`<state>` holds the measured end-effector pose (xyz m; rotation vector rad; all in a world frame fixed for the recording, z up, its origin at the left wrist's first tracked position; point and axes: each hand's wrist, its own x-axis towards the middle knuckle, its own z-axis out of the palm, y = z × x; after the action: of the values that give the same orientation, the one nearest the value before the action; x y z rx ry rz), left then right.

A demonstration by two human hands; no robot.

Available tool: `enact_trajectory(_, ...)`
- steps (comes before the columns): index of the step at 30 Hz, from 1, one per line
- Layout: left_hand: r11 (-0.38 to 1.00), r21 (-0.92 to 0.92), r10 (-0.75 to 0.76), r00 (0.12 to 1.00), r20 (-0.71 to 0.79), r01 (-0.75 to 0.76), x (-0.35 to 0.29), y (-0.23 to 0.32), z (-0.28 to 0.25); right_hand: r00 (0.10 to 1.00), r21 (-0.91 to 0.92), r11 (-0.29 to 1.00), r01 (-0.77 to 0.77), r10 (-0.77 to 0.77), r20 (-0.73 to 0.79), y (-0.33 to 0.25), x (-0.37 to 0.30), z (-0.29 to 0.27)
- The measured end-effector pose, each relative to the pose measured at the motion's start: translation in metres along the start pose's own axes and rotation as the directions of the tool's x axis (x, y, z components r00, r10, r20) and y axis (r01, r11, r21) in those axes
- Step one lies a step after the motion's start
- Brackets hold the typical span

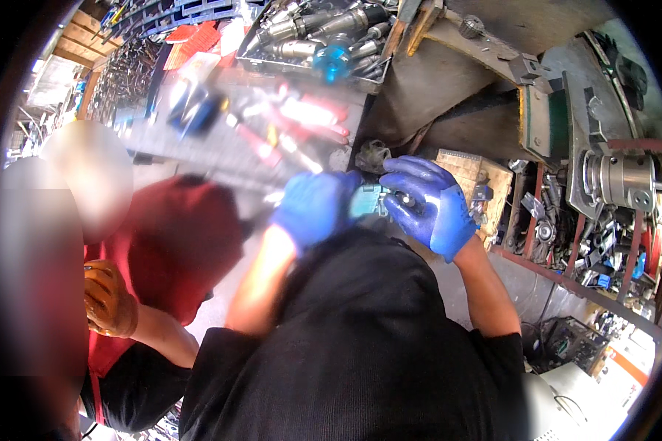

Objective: The person uses a T-handle hex key to tighten a bolt on a metal component mounted on a stand. They manipulate the tool with both hands to secure the part while another person works nearby.

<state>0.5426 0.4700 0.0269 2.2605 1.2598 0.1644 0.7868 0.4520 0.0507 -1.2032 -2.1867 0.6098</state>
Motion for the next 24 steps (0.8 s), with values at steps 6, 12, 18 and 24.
enact_trajectory(6, 0.991, -0.072, -0.117, 0.993, 0.004, 0.117, 0.014, 0.013, -0.008, 0.999, 0.011, 1.0, -0.016, 0.016, -0.039, 0.014, 0.0, -0.004)
enact_trajectory(12, 0.977, -0.123, -0.177, 0.984, -0.007, 0.175, 0.02, 0.003, 0.008, 0.969, -0.23, 0.973, 0.029, -0.084, -0.234, 0.008, -0.01, 0.004)
enact_trajectory(18, 0.981, -0.127, -0.145, 0.989, 0.032, 0.147, 0.022, 0.015, 0.0, 0.992, 0.101, 0.995, 0.021, -0.008, -0.124, 0.028, -0.017, -0.008)
enact_trajectory(24, 0.998, -0.06, -0.004, 0.993, 0.117, 0.011, 0.028, 0.021, -0.003, 0.979, 0.401, 0.893, -0.203, 0.172, 0.113, 0.038, -0.011, -0.014)
